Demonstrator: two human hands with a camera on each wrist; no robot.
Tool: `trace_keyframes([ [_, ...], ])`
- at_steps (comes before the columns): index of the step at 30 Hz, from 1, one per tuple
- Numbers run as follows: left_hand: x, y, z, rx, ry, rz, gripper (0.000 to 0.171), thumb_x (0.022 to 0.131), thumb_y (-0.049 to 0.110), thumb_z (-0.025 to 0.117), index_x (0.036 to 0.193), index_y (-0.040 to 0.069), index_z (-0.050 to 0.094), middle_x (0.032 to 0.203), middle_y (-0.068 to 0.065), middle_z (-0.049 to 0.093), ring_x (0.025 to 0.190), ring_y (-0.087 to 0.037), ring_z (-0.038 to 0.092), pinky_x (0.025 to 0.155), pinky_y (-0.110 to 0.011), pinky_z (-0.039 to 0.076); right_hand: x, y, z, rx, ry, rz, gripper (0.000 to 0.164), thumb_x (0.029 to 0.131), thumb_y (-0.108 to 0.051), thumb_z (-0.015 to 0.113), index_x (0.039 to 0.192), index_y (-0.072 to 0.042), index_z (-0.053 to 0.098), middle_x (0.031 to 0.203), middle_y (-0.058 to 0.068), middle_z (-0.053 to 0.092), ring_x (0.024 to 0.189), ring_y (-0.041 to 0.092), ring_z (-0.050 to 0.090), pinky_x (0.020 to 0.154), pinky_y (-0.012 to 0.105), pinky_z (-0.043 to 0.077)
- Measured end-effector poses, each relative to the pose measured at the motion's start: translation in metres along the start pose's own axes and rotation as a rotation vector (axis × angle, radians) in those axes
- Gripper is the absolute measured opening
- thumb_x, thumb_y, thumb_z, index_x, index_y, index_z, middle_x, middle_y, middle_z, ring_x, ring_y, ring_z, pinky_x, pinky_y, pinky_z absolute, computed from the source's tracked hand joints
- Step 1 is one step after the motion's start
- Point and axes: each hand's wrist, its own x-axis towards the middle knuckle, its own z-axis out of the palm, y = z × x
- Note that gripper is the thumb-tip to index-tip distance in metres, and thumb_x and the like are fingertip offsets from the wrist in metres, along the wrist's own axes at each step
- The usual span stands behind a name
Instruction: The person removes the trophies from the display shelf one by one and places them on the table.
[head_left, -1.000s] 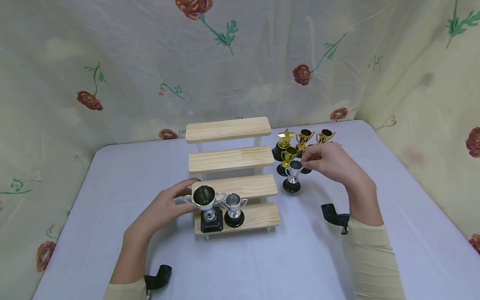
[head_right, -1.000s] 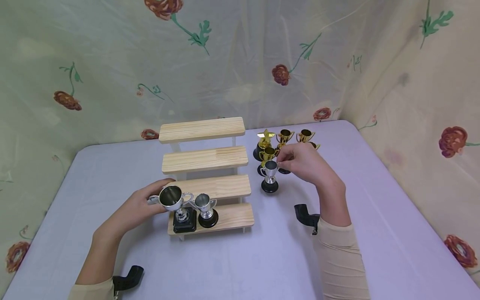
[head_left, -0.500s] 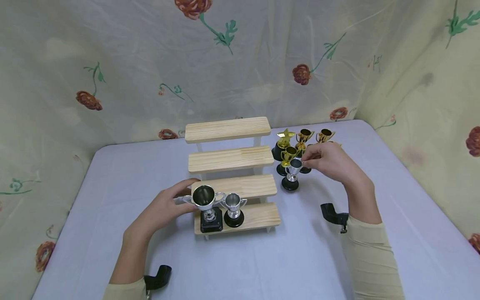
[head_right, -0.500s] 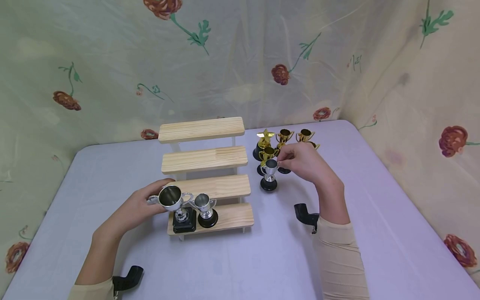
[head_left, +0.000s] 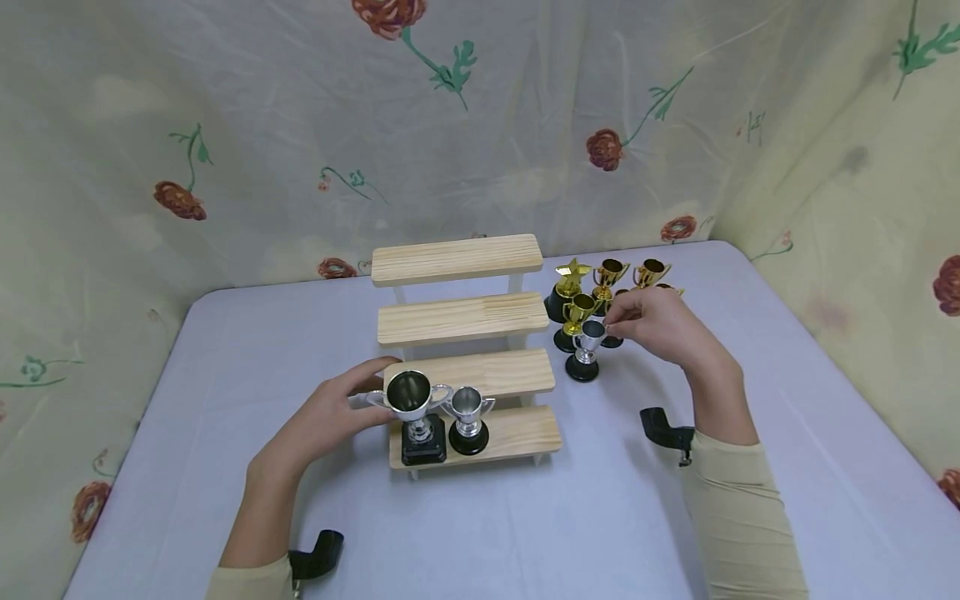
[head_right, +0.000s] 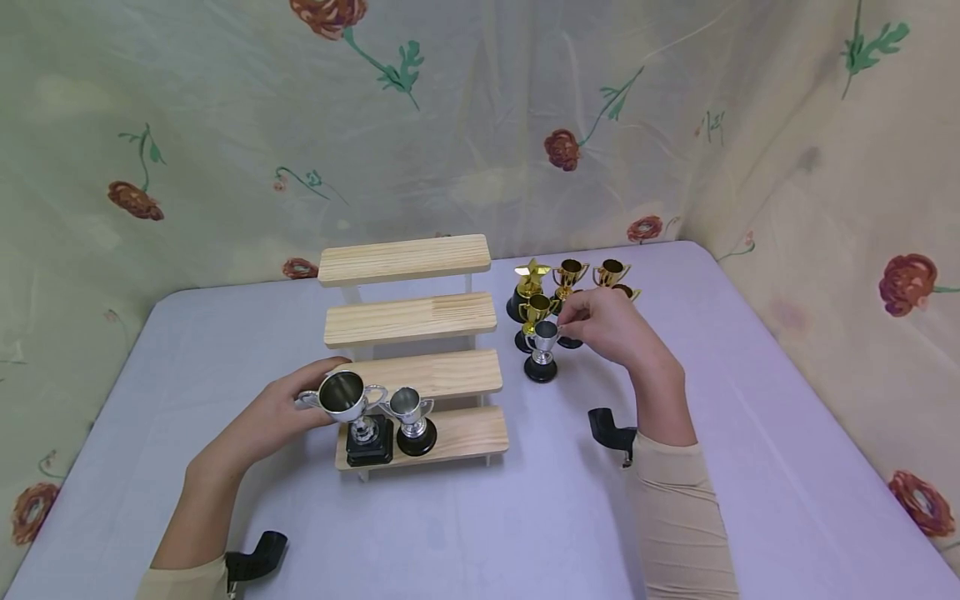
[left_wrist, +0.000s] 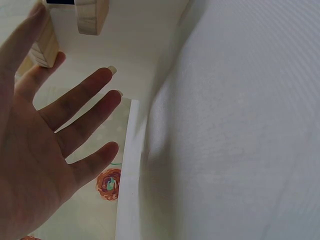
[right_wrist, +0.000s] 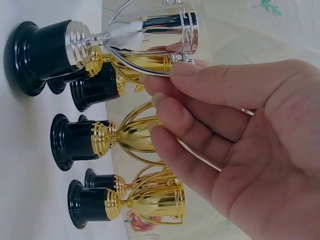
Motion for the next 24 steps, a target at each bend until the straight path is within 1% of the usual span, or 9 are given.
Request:
trace_keyframes([
  [5,-0.0003,0.0014,-0.0002,0.004,0.0,-0.006,0.061,0.082,0.048,0.076,0.137,0.05,0.048,0.14,0.011,0.058,0.132,-0.023,0.055,0.107,-0.062,0.039,0.001,0.0018,0.0013,0.007,0.005,0.005,0.008,0.089,-0.004,0.066,0.089,-0.004,0.074,0.092,0.017,0.073,0.085,0.029,0.065,0.071,0.032,0.048],
  [9,-0.0006,0.001,-0.0002,0.008,-0.003,-0.006,0.063,0.082,0.049,0.076,0.138,0.048,0.048,0.141,0.009,0.058,0.133,-0.024,0.054,0.107,-0.063,0.038,0.0018,0.0036,0.0014,0.003,0.003,0.009,0.008,0.09,-0.005,0.067,0.089,-0.004,0.074,0.091,0.016,0.074,0.084,0.026,0.064,0.071,0.032,0.048],
  [14,-0.0009,0.0005,0.0002,0.005,-0.003,-0.009,0.063,0.082,0.048,0.076,0.138,0.049,0.048,0.142,0.009,0.057,0.133,-0.024,0.054,0.107,-0.064,0.038,0.0018,0.0041,0.0003,0.008,0.002,0.019,0.007,0.09,-0.005,0.068,0.09,-0.004,0.074,0.09,0.013,0.073,0.083,0.022,0.063,0.072,0.032,0.048],
  [24,-0.0002,0.0005,0.0004,0.001,0.001,-0.008,0.062,0.082,0.048,0.076,0.137,0.049,0.048,0.141,0.009,0.057,0.134,-0.025,0.053,0.106,-0.063,0.039,0.0004,0.0057,-0.0008,0.008,-0.021,0.02,0.008,0.089,-0.004,0.067,0.091,-0.004,0.074,0.091,0.016,0.073,0.083,0.023,0.064,0.072,0.031,0.048],
])
